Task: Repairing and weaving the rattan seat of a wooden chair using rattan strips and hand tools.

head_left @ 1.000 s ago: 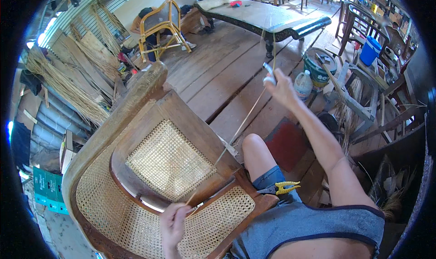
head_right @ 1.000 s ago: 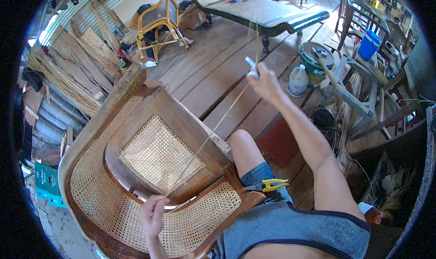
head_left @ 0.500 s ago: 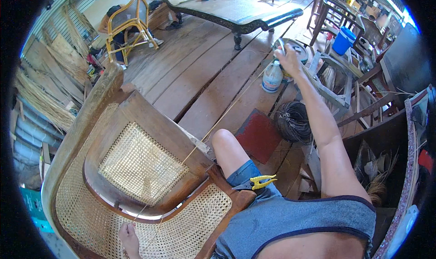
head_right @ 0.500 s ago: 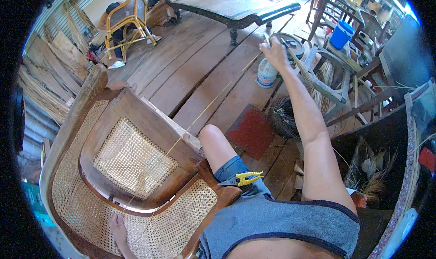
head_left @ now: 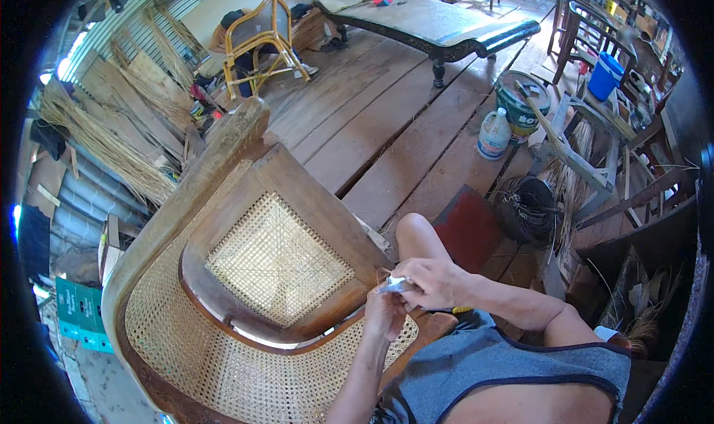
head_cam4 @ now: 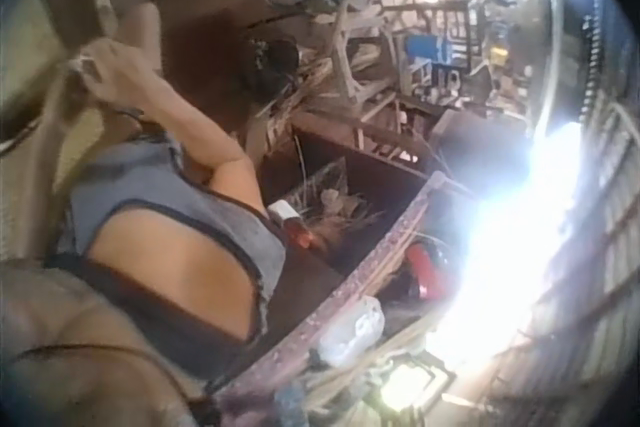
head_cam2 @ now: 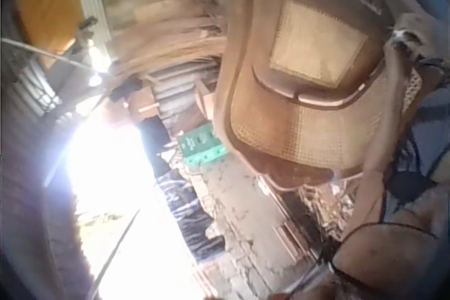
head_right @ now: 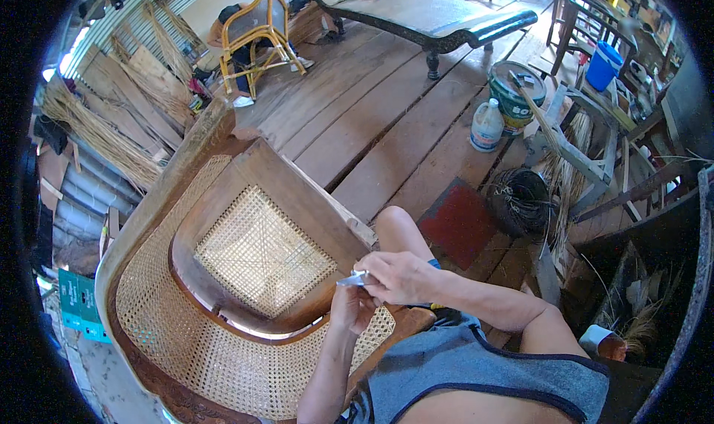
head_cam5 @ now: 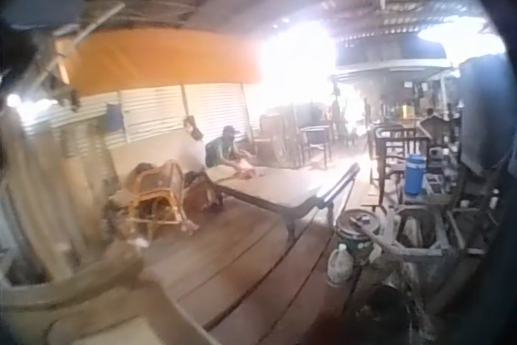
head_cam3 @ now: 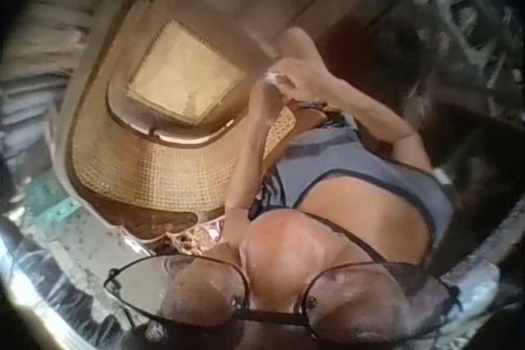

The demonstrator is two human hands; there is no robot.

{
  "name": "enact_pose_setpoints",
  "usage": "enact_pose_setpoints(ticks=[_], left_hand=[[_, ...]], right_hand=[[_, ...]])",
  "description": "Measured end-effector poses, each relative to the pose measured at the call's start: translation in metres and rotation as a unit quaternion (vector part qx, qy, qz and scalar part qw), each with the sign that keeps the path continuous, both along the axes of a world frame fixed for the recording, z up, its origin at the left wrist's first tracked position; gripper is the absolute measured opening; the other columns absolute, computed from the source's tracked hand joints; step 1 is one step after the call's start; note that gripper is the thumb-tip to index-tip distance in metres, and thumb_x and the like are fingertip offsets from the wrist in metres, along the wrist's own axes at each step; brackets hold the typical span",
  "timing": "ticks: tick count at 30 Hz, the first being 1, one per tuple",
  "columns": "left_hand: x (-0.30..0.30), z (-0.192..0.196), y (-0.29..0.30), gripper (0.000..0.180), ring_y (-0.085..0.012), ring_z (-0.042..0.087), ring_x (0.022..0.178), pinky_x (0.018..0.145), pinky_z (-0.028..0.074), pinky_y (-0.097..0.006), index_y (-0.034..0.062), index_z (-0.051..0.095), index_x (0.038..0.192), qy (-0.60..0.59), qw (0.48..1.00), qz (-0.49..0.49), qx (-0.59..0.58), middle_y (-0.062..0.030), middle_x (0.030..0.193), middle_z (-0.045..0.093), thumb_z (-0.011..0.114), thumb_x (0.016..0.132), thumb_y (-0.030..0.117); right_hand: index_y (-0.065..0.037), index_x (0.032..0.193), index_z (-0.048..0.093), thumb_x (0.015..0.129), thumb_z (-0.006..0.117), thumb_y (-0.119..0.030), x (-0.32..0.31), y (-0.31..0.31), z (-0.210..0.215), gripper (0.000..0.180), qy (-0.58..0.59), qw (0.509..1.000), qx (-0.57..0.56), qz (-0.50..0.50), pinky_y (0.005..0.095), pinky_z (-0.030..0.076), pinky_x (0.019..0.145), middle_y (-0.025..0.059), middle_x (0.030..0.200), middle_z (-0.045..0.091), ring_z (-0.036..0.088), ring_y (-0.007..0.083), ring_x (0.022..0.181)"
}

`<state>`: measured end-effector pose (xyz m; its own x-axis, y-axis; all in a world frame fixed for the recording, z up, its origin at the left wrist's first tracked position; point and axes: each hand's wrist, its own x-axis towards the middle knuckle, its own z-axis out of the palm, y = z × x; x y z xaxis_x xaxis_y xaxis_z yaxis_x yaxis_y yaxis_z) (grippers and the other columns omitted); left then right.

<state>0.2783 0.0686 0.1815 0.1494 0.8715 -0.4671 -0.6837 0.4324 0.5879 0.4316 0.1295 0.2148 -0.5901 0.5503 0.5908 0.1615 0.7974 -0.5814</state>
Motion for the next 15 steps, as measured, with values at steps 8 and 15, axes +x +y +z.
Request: enact_pose_setpoints(ticks=[8,15], left_hand=[[-0.044,-0.040,0.003,0.026,-0.0118,0.063,0.071,0.061,0.054,-0.027,0.0007,0.060,0.111,0.250,0.962,0.090,-0.070,-0.0083,0.085,0.066,0.047,0.103,0.022],[-0.029,0.020,-0.013,0.018,-0.0374,0.067,0.077,0.062,0.052,-0.045,0.0029,0.060,0.108,0.658,0.705,-0.102,0.246,-0.0232,0.085,0.065,0.050,0.096,0.012]], right_hand=[[-0.002,0.113,0.055,0.086,0.067,-0.009,0.019,-0.004,0.018,0.030,0.041,0.997,-0.043,-0.039,0.0334,0.053,0.069,0.0082,0.095,0.063,0.065,0.0212,0.080],[-0.005,0.106,0.058,0.090,0.069,-0.017,-0.006,0.004,-0.014,0.023,0.117,0.656,-0.744,0.057,0.0185,0.039,0.043,0.0013,0.083,0.060,0.056,0.0048,0.064]])
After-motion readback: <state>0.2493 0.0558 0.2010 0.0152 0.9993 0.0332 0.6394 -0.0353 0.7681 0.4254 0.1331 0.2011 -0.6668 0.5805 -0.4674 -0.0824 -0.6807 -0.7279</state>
